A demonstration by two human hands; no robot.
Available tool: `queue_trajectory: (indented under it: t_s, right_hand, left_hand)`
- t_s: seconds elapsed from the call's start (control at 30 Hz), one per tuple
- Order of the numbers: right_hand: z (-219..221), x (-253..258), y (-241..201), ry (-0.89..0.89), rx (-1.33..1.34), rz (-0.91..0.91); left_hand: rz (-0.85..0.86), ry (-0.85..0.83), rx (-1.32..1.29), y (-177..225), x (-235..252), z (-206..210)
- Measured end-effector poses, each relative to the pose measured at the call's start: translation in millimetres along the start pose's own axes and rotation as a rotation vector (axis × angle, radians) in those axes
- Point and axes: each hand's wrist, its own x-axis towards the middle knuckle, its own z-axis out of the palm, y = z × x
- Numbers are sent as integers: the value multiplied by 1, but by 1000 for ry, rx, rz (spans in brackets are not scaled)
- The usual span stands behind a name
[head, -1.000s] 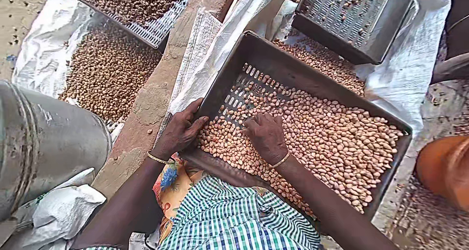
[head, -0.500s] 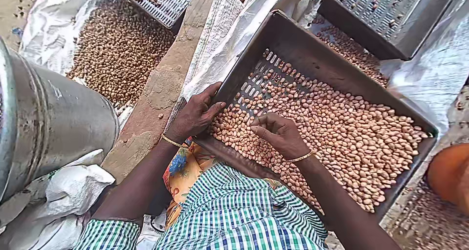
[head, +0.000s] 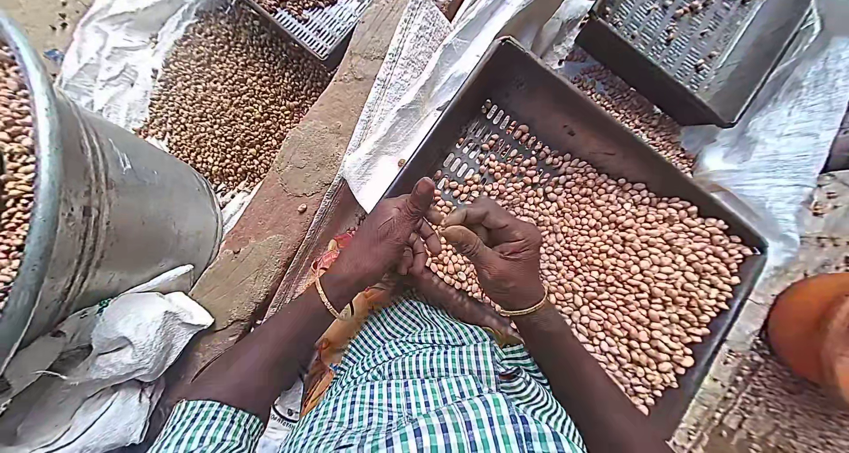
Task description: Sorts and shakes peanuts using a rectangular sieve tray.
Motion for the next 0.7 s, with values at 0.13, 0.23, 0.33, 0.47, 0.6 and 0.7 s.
queue_trajectory:
  t_s: [0.13, 0.23, 0.33, 0.47, 0.6, 0.7]
  right_hand:
    - [-20, 12, 15, 41, -486, 52]
    - [-27, 10, 39, -93, -906, -72]
    - [-20, 11, 55, -200, -1047, -173]
    - [-19, 13, 51, -237, -1131, -190]
    - [-16, 5, 42, -163, -1110, 8]
    - [-9, 15, 27, -167, -1089, 299]
  left_hand:
    - [-30, -294, -507, -14, 11, -21]
    - [135, -247, -710, -23, 14, -24]
    - [215, -240, -787, -28, 14, -24]
    - [255, -266, -802, -29, 14, -26]
    - [294, -227, -784, -32, 15, -25]
    - [316, -186, -770, -31, 15, -24]
